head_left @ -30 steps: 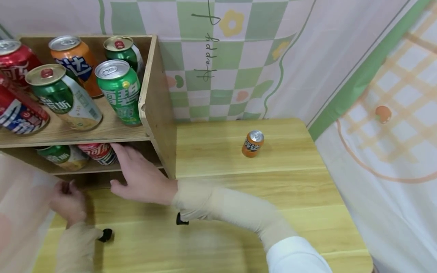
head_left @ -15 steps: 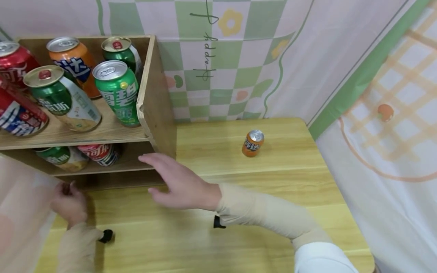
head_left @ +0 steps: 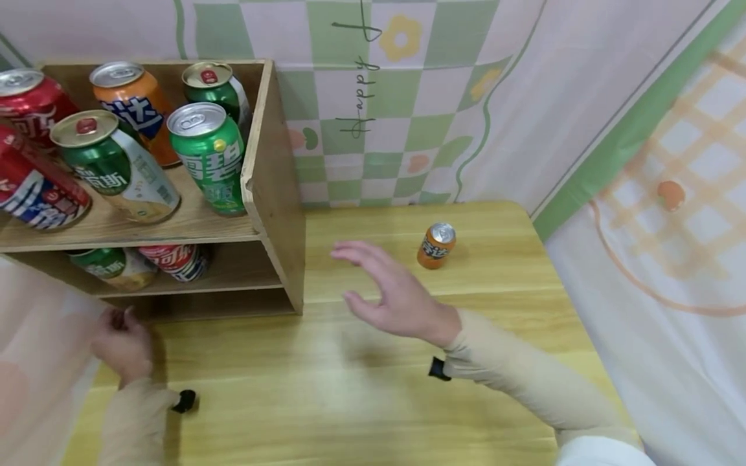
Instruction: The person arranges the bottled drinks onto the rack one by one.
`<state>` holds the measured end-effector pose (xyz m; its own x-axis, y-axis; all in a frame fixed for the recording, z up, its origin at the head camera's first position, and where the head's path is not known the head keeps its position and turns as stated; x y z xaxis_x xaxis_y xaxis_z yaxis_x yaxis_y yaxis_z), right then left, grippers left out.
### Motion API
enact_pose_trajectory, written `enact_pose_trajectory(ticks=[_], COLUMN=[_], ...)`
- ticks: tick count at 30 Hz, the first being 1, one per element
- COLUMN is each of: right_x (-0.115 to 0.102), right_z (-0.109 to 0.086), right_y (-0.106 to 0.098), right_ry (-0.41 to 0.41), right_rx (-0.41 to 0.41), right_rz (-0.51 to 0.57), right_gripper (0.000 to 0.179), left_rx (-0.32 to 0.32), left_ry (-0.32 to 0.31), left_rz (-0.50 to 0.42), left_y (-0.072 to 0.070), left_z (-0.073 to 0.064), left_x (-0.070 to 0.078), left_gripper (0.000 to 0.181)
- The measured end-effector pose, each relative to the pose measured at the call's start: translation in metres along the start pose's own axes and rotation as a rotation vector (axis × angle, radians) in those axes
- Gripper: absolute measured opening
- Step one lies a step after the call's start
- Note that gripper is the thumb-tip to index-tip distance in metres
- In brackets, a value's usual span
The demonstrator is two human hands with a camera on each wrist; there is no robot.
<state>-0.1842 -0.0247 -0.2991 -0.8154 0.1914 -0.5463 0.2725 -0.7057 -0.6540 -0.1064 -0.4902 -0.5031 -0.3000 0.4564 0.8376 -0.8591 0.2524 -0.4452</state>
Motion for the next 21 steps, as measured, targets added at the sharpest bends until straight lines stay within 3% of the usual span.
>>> enact_pose_trajectory(ticks=[13, 21], right_x=[0.076, 0.135], right_z=[-0.048, -0.073], right_y=[-0.106, -0.139], right_ry=[0.09, 0.26], right_rx=[0.247, 0.332], right_rz=[-0.046, -0.026], right_gripper=[0.063, 0.073], left_rx=[-0.009, -0.008], left_ry=[0.011, -0.008], left_rz=[0.02, 0.027], left_y=[0.002, 0.001], left_z=[-0.001, -0.001], left_x=[0.002, 0.001], left_gripper=[0.024, 0.025])
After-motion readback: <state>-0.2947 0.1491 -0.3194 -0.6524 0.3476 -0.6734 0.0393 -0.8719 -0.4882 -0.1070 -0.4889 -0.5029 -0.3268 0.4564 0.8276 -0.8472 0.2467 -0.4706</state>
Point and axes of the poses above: each hand's wrist, its own z-axis towards the middle knuckle, its own y-axis out of the palm, x = y × z, the point moved 10 cm from there along z, towards the middle knuckle, and after that the axes turned 1 degree about y, right-handed, at the moved point
